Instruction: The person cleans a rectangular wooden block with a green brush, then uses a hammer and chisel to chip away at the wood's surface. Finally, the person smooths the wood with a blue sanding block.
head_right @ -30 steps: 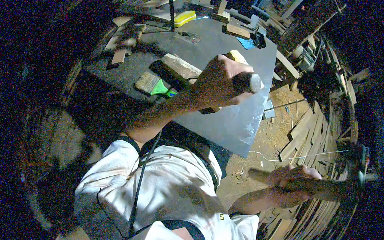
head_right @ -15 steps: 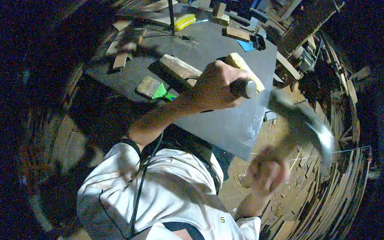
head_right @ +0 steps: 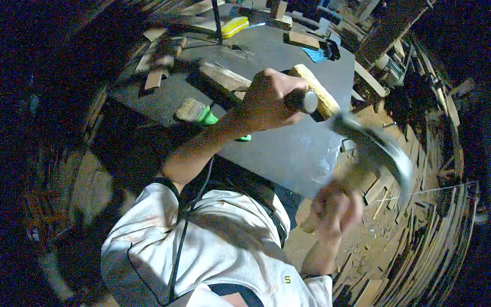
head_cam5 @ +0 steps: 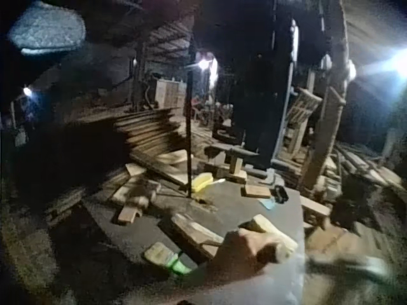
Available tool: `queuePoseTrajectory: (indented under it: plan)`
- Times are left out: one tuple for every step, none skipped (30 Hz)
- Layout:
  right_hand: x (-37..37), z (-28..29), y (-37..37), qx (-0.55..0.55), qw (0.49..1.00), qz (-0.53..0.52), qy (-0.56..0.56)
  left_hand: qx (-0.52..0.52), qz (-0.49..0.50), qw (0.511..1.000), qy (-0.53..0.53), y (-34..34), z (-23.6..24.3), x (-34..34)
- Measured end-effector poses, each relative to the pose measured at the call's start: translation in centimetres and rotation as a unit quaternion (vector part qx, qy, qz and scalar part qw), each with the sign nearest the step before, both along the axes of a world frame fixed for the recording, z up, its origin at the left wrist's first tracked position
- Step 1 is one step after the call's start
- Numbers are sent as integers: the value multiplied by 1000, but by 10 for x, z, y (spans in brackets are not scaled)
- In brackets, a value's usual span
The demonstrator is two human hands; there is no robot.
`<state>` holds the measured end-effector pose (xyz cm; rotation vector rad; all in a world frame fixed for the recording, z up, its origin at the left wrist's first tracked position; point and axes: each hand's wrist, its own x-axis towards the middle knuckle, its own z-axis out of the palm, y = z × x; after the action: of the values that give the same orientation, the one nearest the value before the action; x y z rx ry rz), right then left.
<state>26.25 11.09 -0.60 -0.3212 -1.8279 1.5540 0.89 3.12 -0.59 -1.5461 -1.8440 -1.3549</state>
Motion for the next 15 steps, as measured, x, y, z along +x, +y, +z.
queuePoseTrajectory:
  plan:
    - [-6,-3,1,-44,987,70,136,-32,12,999,-6,1,3,-2]
    - [-9,-11,2,-80,963,121,227,-21,10,1000,4,1,2,-2]
    - [-8,-18,1,-73,970,104,208,-10,9,1000,14,3,1,-5]
    - [-8,-21,-2,-44,993,55,92,1,7,1000,24,3,-1,-5]
    - [-9,-10,-2,-24,998,52,-24,-26,17,999,13,3,-1,-5]
    - [-11,6,1,-40,979,112,-163,-31,-24,997,-61,-4,-2,-8]
    - [-9,3,-1,-39,986,86,-140,-18,-15,999,-35,-1,-1,-5]
    - [-15,-6,-4,-64,993,92,-34,-4,-6,1000,-12,0,-1,-5]
    - [-16,-21,-9,-92,990,92,63,-7,-5,1000,-17,1,-4,-4]
    - [-16,-29,-14,-117,976,90,160,-9,-5,1000,-22,3,-5,-6]
    - [-20,-19,-14,-123,989,74,29,-13,2,1000,-23,3,-7,-7]
    - [-24,-6,-13,-124,986,55,-96,-35,4,999,-8,1,-11,-11]
    - [-20,-4,-7,-147,979,80,-117,-56,6,998,7,-3,-22,-16]
    - [-18,0,2,-163,972,105,-135,-71,10,997,24,-3,-26,-23]
    - [-13,-8,3,-166,980,80,-80,-105,6,994,11,-3,-28,-17]
